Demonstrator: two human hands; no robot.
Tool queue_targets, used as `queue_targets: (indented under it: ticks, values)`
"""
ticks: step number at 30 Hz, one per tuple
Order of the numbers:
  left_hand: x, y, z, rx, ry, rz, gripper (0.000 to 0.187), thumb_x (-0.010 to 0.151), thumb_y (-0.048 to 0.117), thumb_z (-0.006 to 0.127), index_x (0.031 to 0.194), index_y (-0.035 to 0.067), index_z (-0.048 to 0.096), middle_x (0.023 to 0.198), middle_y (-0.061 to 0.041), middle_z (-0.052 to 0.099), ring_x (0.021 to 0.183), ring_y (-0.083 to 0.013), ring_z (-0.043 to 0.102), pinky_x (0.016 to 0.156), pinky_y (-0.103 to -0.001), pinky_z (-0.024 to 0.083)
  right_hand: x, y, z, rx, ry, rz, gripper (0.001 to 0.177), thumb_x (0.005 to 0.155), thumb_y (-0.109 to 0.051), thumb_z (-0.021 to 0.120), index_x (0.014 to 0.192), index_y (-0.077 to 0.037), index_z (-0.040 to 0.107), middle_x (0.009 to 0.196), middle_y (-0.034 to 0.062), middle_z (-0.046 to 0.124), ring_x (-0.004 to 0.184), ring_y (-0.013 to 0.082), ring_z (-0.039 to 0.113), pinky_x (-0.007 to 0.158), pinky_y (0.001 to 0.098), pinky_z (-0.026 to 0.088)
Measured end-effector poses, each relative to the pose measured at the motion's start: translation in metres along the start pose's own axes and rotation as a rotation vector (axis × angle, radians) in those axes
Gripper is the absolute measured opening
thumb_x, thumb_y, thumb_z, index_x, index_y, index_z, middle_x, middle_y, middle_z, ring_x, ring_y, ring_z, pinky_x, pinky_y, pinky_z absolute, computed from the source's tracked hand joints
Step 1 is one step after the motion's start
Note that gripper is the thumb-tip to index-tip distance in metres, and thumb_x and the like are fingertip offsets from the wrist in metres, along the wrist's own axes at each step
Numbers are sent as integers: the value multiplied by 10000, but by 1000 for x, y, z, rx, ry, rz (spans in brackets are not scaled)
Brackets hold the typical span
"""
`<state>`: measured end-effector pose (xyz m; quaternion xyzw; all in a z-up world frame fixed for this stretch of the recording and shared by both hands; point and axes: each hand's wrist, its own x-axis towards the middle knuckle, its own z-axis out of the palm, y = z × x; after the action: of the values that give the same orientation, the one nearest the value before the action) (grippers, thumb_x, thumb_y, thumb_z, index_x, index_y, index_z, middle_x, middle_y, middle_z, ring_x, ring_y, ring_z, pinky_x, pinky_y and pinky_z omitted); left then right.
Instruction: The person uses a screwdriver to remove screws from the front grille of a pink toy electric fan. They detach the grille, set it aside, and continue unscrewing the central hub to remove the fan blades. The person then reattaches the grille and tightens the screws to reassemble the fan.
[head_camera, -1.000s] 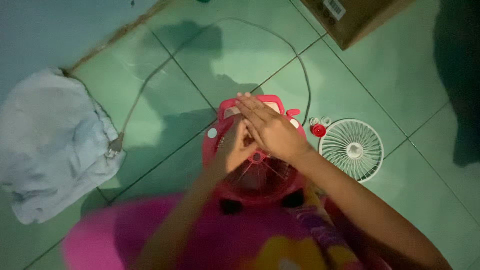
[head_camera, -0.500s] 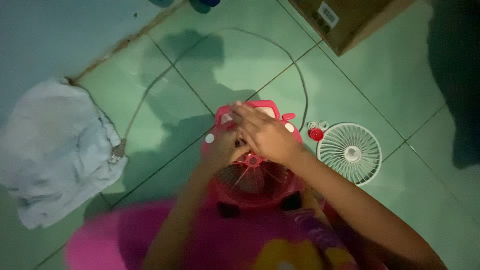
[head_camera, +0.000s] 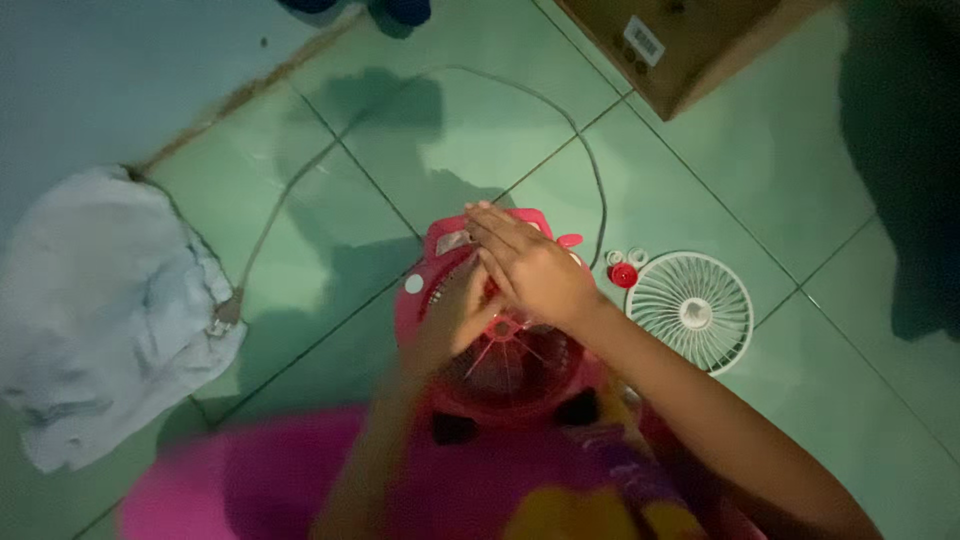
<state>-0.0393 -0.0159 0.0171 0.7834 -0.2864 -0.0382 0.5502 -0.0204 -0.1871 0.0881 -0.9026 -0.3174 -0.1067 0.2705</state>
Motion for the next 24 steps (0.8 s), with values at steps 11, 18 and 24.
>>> queue_targets:
  ticks: [11, 18, 24]
  values:
    - [-2, -8, -2, -323, 40, 37, 336, 1048, 87, 600, 1320, -62, 470, 1164, -213, 606, 1057, -303, 627, 828, -413, 534, 0, 5, 2, -94, -7, -61, 348, 1039, -137, 582, 1344, 28, 621, 1494, 156, 558, 1403, 309, 557, 1139, 421, 484]
    - [3, 17, 53, 169, 362, -627, 351, 1014, 310, 671, 1092, -11, 553, 938, -177, 632, 832, -292, 643, 784, -375, 538, 0, 1, -2, -3, -25, 40, 384, 1032, -163, 571, 1372, 7, 628, 1485, 132, 591, 1379, 319, 557, 1122, 430, 480]
    - [4, 5, -1, -22, -32, -83, 433, 993, 297, 692, 1247, -40, 599, 1123, -186, 683, 1053, -299, 670, 891, -413, 525, -5, 5, -9, 60, -50, 23, 348, 1070, -174, 542, 1386, -56, 624, 1490, 112, 593, 1417, 289, 548, 1173, 425, 466]
